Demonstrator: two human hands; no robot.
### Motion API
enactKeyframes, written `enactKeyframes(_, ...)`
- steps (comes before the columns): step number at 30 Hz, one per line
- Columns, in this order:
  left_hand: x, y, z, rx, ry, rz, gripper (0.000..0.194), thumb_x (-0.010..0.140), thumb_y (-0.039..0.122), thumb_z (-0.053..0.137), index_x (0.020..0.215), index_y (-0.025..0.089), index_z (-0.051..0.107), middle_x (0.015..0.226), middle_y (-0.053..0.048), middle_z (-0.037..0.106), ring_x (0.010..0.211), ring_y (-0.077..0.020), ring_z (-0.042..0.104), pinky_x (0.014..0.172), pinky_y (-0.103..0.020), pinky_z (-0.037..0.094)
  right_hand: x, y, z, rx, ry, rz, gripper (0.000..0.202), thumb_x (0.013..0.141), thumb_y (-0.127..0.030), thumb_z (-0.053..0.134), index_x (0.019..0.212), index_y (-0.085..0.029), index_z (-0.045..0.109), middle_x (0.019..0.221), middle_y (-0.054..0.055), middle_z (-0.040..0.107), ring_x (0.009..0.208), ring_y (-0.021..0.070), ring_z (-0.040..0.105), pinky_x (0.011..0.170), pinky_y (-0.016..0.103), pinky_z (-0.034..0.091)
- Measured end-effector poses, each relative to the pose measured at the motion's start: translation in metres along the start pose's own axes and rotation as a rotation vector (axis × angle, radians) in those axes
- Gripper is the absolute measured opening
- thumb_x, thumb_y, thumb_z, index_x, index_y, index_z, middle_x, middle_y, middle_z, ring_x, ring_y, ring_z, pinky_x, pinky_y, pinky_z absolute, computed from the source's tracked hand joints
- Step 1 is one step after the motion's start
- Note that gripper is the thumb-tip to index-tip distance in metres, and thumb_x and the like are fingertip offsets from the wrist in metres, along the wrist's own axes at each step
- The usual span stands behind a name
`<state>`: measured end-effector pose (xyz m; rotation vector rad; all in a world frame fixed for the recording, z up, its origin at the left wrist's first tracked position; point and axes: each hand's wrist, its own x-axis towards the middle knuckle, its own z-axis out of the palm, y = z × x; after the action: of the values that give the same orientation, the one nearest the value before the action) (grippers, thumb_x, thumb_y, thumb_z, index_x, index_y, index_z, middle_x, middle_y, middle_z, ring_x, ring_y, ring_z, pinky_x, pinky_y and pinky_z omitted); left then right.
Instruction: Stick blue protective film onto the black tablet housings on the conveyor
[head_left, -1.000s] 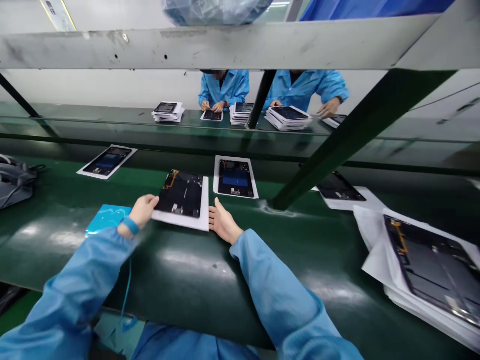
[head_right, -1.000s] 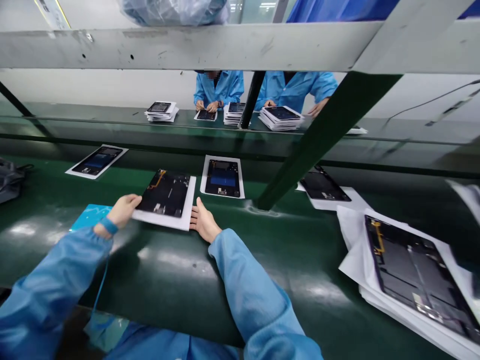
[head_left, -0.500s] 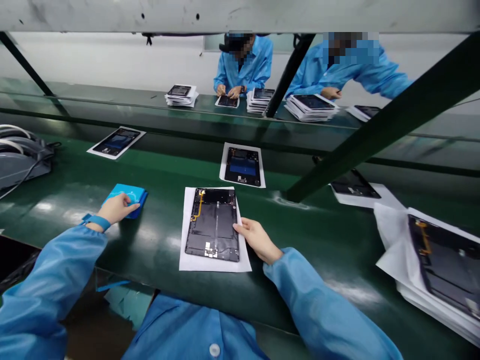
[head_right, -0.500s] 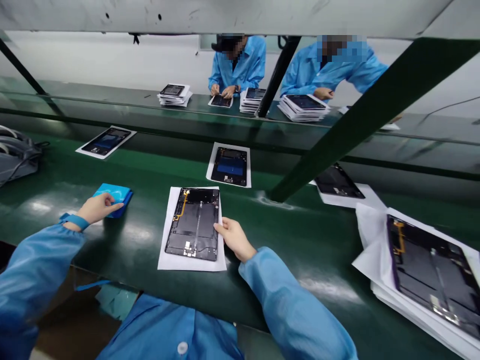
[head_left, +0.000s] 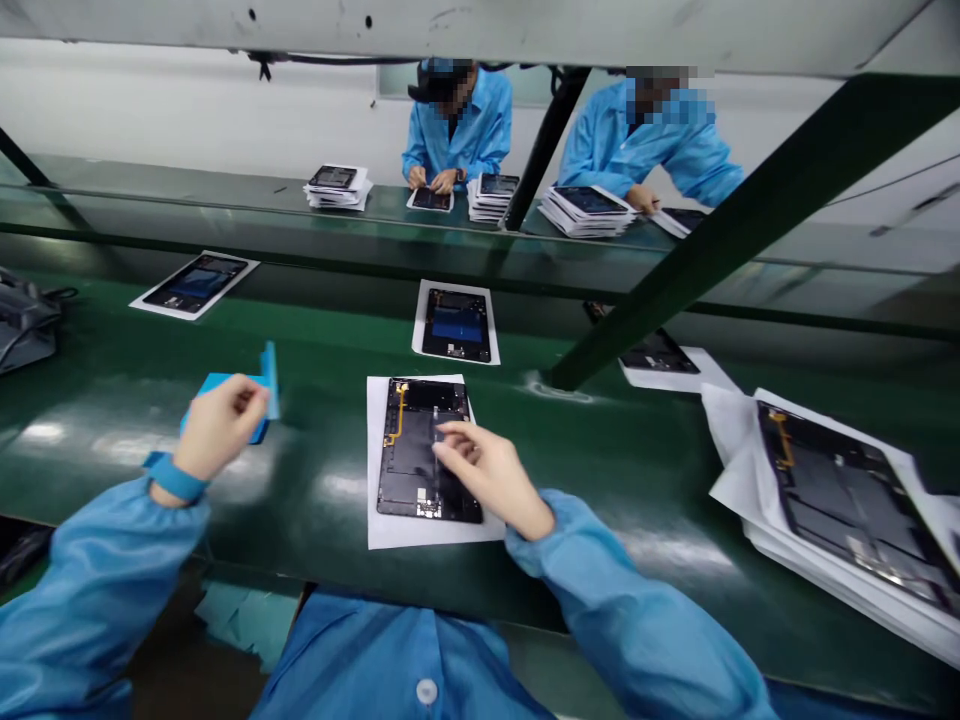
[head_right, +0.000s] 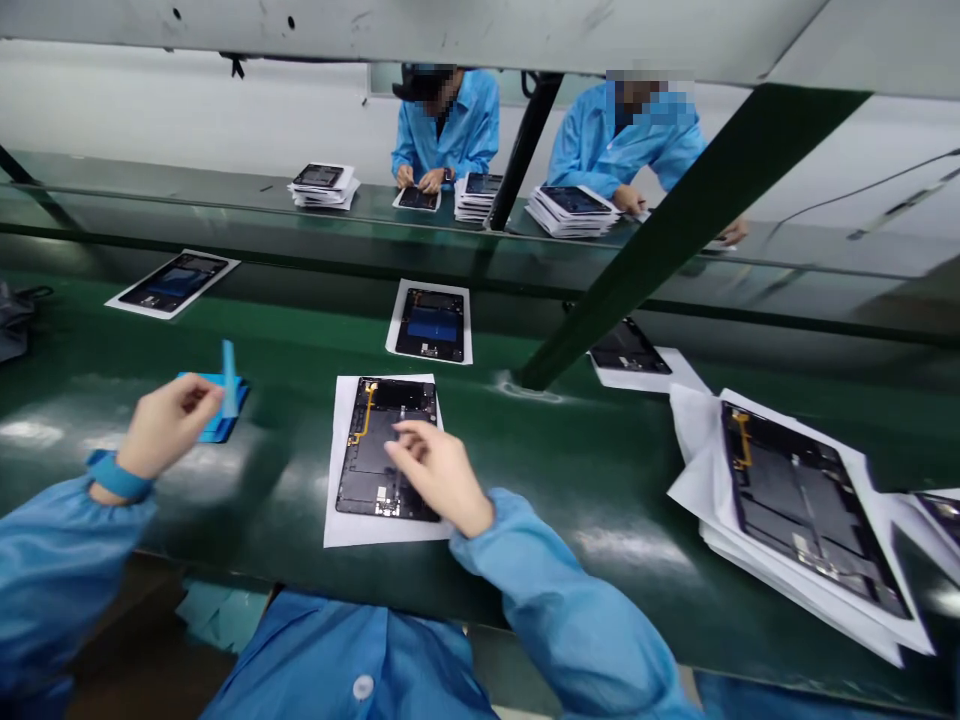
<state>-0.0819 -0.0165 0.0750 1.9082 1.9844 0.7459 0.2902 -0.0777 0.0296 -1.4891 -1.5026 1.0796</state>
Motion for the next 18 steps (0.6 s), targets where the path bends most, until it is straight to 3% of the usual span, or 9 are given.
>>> enactKeyframes(3,-0.028,0.051,0.032,-0.17,-0.195,0.175,0.037,0.088,0.057,0.053,0.084,0.022,0.065,0.078,0.0,0.069,0.075,-0.0175,0.062,0.071,-0.027,0.048,0.001,-0.032,0.04,0.231,-0.174,-0.053,0.057,0.078,-0.048,0.078,0.127,-0.021,0.067,0.118,0.011,0.072,0.089,0.0232,0.069,0.072,0.038,0.059)
enactKeyframes(6,-0.043,0.082,0.053,-0.445,-0.456,0.264,0.036,0.09,0.053,0.056,0.083,0.019,0.066,0.077,-0.001,0.068,0.073,-0.0166,0.061,0.069,-0.028,0.048,-0.001,-0.046,0.062,0.263,-0.217,-0.082,0.059,0.075,-0.043,0.082,0.128,-0.021,0.067,0.111,0.01,0.074,0.089,0.0255,0.07,0.073,0.041,0.062)
enactKeyframes(10,-0.046,0.087,0.057,-0.555,-0.598,0.299,0.032,0.091,0.048,0.06,0.081,0.018,0.066,0.075,0.0,0.065,0.07,-0.0139,0.057,0.067,-0.026,0.046,-0.009,-0.044,0.061,0.257,-0.218,-0.082,0.045,0.081,-0.034,0.077,0.124,-0.022,0.071,0.102,0.009,0.075,0.087,0.0252,0.072,0.078,0.043,0.064)
enactKeyframes(14,-0.047,0.082,0.057,-0.48,-0.581,0.423,0.03,0.095,0.044,0.056,0.08,0.018,0.061,0.073,0.001,0.061,0.068,-0.0126,0.053,0.067,-0.026,0.043,-0.016,-0.038,0.056,0.274,-0.248,-0.051,0.044,0.082,-0.029,0.071,0.125,-0.02,0.072,0.109,0.009,0.076,0.09,0.0234,0.074,0.078,0.038,0.065)
enactKeyframes(18,-0.053,0.081,0.062,-0.395,-0.543,0.527,0.027,0.097,0.039,0.052,0.08,0.019,0.057,0.068,0.003,0.055,0.062,-0.0114,0.048,0.062,-0.025,0.038,-0.019,-0.033,0.062,0.211,-0.162,-0.072,0.034,0.077,-0.029,0.071,0.109,-0.019,0.078,0.095,0.006,0.079,0.081,0.0221,0.076,0.072,0.036,0.065)
